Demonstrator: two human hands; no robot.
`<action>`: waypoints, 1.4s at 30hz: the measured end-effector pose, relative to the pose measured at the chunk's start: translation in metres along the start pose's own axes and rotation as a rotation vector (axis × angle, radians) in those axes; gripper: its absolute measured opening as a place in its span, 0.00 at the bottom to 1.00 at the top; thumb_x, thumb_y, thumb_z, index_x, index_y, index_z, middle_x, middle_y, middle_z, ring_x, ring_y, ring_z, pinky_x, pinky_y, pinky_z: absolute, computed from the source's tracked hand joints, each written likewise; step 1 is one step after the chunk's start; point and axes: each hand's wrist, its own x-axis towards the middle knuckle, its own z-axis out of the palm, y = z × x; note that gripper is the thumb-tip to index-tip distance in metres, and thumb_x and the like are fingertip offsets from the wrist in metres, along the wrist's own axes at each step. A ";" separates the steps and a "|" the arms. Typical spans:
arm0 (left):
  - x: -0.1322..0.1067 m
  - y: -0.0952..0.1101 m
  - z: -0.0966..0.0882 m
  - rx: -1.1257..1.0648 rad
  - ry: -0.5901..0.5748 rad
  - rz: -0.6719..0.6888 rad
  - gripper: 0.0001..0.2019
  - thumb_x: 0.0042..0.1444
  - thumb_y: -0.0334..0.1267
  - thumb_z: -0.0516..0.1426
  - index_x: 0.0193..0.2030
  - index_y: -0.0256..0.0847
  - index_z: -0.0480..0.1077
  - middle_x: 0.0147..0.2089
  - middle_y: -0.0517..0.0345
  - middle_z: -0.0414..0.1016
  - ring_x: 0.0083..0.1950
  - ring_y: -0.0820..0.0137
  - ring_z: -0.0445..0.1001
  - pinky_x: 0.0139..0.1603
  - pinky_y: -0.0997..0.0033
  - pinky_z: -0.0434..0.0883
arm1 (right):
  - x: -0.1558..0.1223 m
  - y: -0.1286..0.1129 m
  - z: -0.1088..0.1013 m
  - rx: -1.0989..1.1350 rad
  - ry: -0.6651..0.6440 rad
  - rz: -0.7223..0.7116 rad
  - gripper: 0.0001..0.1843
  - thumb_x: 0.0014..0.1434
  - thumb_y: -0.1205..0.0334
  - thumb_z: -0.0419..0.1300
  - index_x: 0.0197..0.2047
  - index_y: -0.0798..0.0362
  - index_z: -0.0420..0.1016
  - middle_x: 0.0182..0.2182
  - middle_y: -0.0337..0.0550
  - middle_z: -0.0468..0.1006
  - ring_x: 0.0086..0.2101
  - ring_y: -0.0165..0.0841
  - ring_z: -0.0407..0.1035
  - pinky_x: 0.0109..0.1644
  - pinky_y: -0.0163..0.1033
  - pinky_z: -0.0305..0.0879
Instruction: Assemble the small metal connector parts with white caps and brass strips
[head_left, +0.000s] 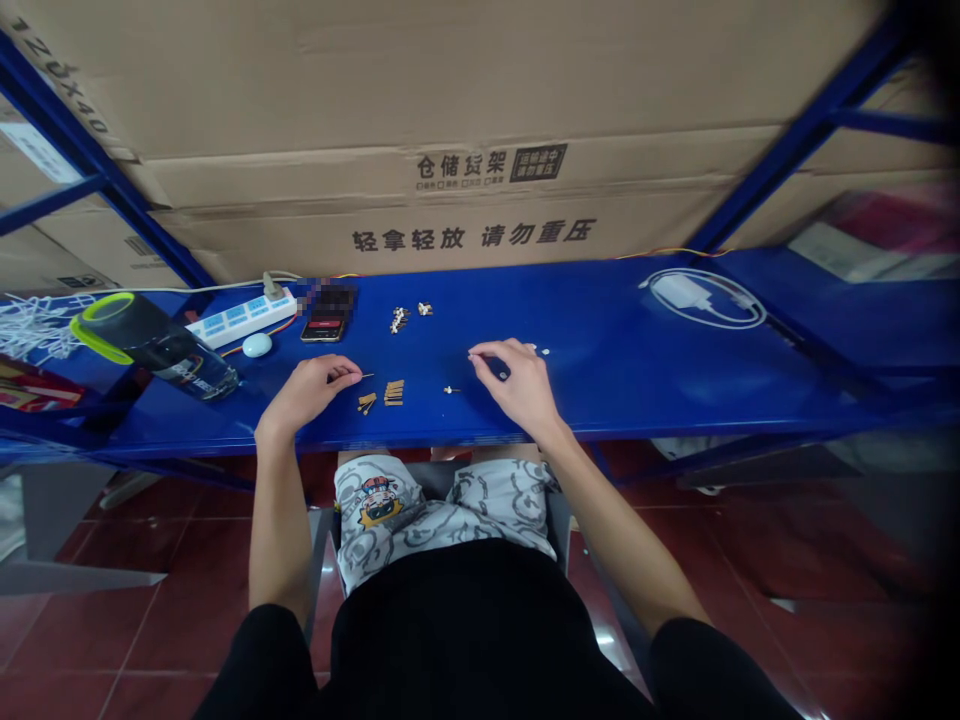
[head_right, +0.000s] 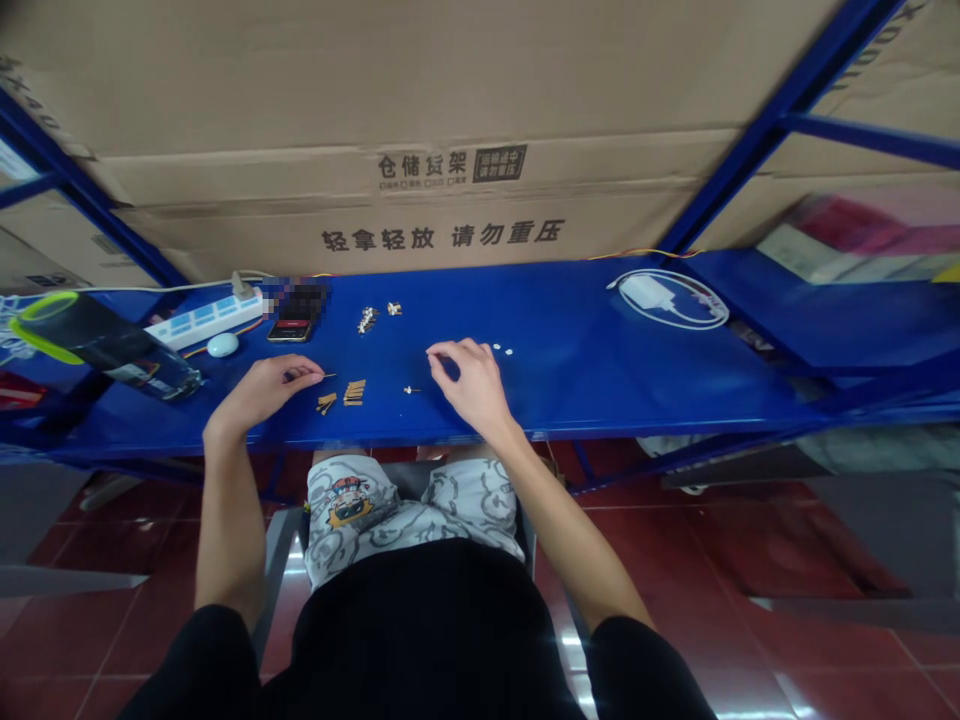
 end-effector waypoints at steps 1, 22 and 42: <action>0.000 0.000 0.000 0.001 0.013 0.017 0.12 0.65 0.49 0.57 0.41 0.46 0.79 0.45 0.55 0.83 0.44 0.61 0.80 0.48 0.63 0.73 | 0.000 0.000 0.000 0.010 -0.005 -0.002 0.11 0.67 0.59 0.57 0.45 0.46 0.82 0.39 0.41 0.85 0.41 0.39 0.77 0.52 0.47 0.67; 0.015 0.089 0.093 -0.208 0.275 0.240 0.07 0.72 0.40 0.54 0.46 0.44 0.74 0.46 0.58 0.79 0.47 0.68 0.76 0.53 0.68 0.72 | -0.005 0.002 -0.001 0.320 -0.071 -0.059 0.09 0.67 0.54 0.62 0.44 0.45 0.82 0.40 0.39 0.84 0.40 0.36 0.79 0.48 0.43 0.75; 0.015 0.090 0.093 -0.332 0.219 0.338 0.08 0.71 0.43 0.56 0.44 0.43 0.75 0.41 0.59 0.78 0.42 0.69 0.75 0.43 0.71 0.69 | -0.008 0.001 0.000 0.274 0.029 -0.266 0.06 0.67 0.58 0.63 0.42 0.47 0.83 0.38 0.41 0.86 0.37 0.36 0.79 0.46 0.46 0.74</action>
